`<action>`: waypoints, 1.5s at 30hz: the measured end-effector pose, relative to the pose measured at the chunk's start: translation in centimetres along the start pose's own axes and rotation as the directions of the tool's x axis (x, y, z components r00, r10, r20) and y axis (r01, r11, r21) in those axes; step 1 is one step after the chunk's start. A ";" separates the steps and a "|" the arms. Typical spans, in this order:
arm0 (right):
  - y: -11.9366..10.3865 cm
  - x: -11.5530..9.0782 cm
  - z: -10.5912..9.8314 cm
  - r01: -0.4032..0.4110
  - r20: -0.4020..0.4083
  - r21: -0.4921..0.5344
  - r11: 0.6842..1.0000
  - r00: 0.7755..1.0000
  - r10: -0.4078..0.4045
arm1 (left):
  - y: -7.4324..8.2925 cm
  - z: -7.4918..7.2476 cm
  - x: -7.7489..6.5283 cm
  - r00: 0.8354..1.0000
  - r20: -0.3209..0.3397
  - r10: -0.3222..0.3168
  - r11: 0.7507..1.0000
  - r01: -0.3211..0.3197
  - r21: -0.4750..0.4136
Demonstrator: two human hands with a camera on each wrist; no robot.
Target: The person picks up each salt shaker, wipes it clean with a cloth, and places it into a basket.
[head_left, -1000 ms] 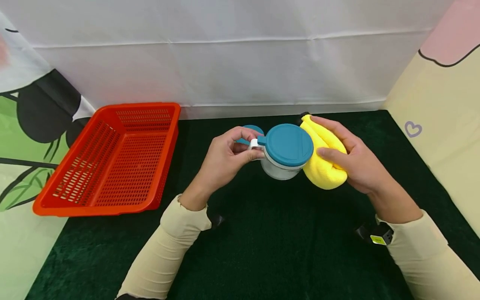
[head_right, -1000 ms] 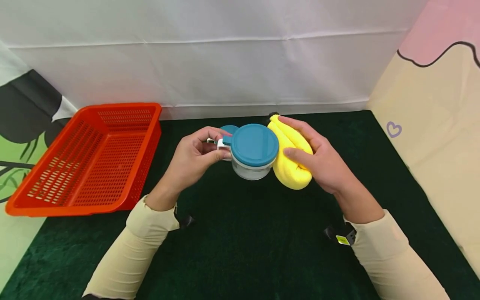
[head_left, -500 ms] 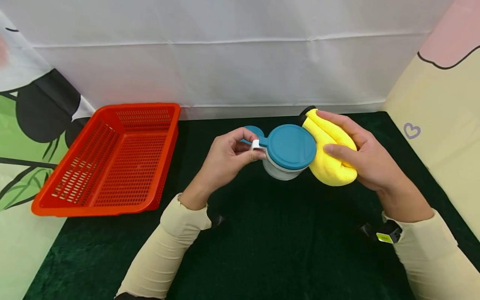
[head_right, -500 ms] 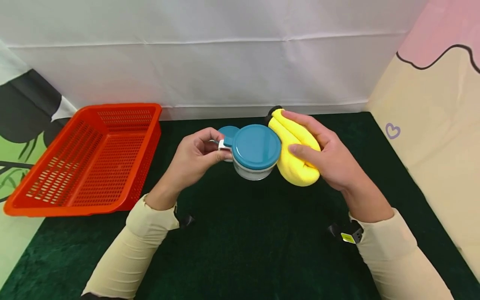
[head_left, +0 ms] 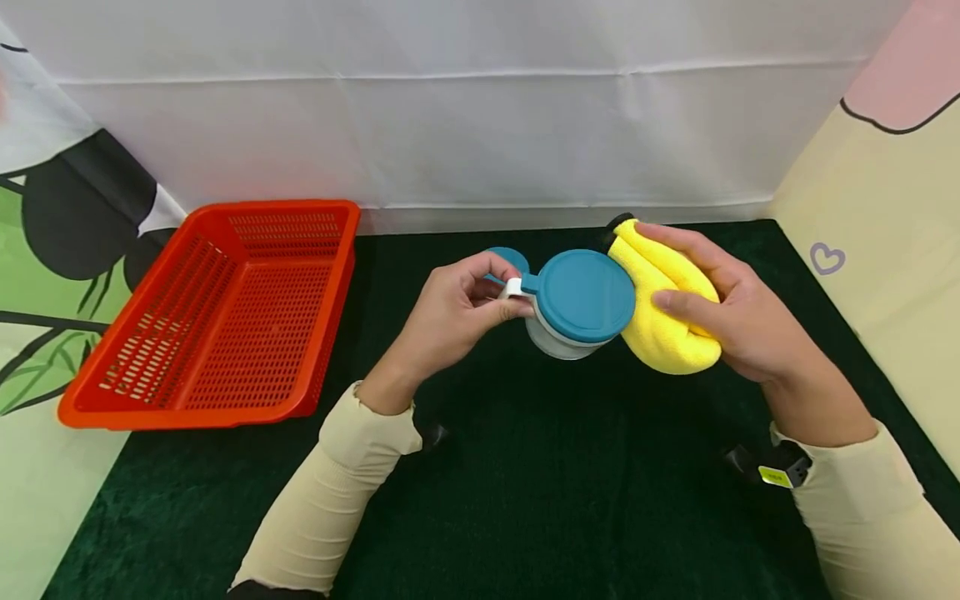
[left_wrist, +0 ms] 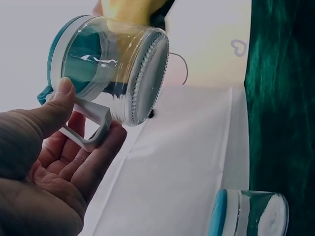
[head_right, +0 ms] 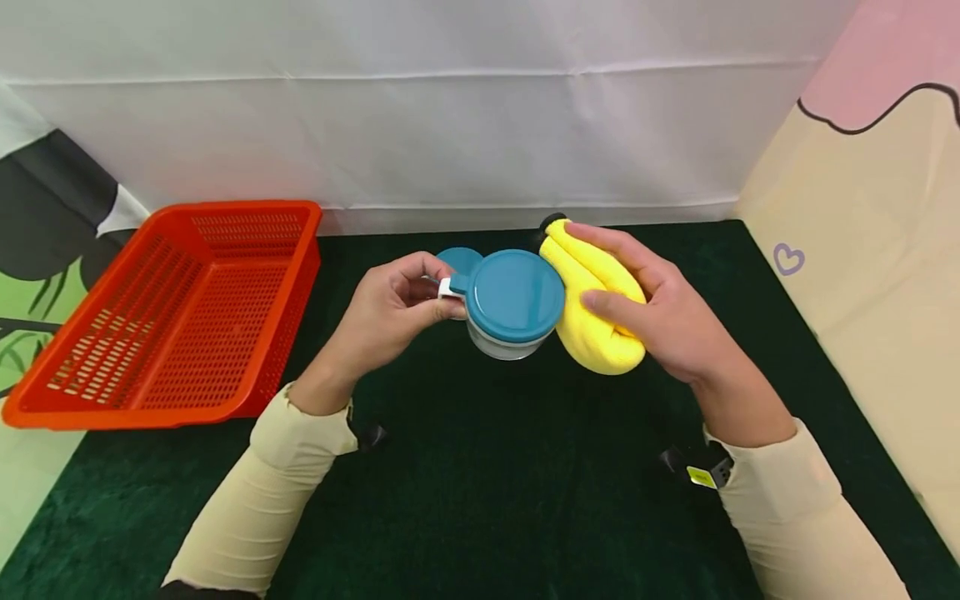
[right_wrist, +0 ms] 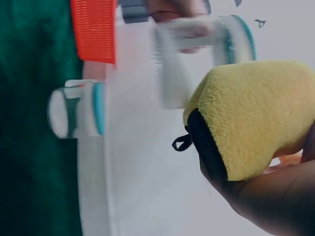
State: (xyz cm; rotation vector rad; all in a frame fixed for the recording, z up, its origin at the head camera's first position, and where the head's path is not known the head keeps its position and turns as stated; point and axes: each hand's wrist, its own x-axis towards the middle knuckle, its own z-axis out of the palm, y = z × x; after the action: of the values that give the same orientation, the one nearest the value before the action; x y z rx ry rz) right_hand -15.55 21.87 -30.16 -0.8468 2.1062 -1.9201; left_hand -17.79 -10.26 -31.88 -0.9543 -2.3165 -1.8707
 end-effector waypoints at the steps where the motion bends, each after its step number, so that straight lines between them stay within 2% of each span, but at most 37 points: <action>1: -0.3 0.1 -0.1 0.016 -0.002 -0.007 1.000 1.000 -0.016 | 0.0 0.1 0.0 1.000 0.006 -0.002 1.000 0.002 0.007; 4: -0.3 0.5 -0.3 0.016 -0.006 -0.013 1.000 1.000 -0.016 | 0.0 0.2 0.1 1.000 0.009 0.000 1.000 0.000 0.010; 9: 1.8 0.8 0.1 -0.060 0.034 0.023 0.998 0.998 0.059 | 0.4 0.1 0.0 1.000 -0.006 0.012 1.000 -0.012 -0.015; 13: 2.3 0.4 0.4 -0.067 0.057 0.016 0.998 0.996 0.066 | 0.6 -0.1 -0.1 1.000 -0.004 0.005 0.999 -0.005 -0.032; 20: 0.2 0.1 0.1 -0.022 -0.034 0.044 0.999 0.999 0.023 | 0.4 0.3 0.1 0.999 -0.013 -0.031 0.999 0.031 0.005; 23: 0.6 0.2 0.5 -0.037 -0.072 0.074 0.997 0.996 0.043 | 0.5 0.5 0.1 1.000 -0.019 -0.016 1.000 0.016 0.011; 26: 1.8 0.1 1.6 -0.078 -0.104 0.111 0.991 0.991 0.089 | 0.9 0.7 0.0 0.998 -0.067 -0.004 1.000 0.005 0.017; 31: 2.2 -0.5 3.9 -0.108 -0.221 0.139 0.984 0.966 0.137 | 1.1 0.9 0.2 0.980 -0.197 -0.025 0.993 0.047 0.109; 34: 1.3 -0.7 5.0 -0.038 -0.337 0.139 0.990 0.938 0.083 | 0.9 1.1 0.3 0.969 -0.242 -0.043 0.983 0.085 0.163; 38: 0.2 -0.1 5.8 0.105 -0.481 0.075 0.992 0.875 -0.057 | 0.7 1.4 0.3 0.972 -0.227 -0.055 0.984 0.091 0.153; 40: 0.0 0.3 5.9 0.143 -0.522 0.038 0.989 0.847 -0.103 | 0.7 1.5 0.3 0.977 -0.207 -0.053 0.988 0.082 0.132; 41: 0.1 0.5 5.8 0.148 -0.530 0.027 0.989 0.841 -0.112 | 0.7 1.5 0.3 0.978 -0.200 -0.050 0.989 0.076 0.126; 43: 0.4 0.6 5.6 0.132 -0.521 0.022 0.991 0.847 -0.101 | 0.7 1.5 0.4 0.980 -0.193 -0.038 0.991 0.061 0.117; 45: 0.9 0.7 5.2 0.103 -0.479 0.046 0.994 0.875 -0.069 | 0.8 1.3 0.4 0.982 -0.189 -0.026 0.993 0.047 0.104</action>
State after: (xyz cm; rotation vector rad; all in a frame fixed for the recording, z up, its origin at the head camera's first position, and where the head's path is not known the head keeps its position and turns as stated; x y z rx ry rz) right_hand -13.80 17.04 -31.65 -0.4907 2.2632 -2.4399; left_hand -17.24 -8.87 -31.37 -0.6960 -2.3105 -1.7425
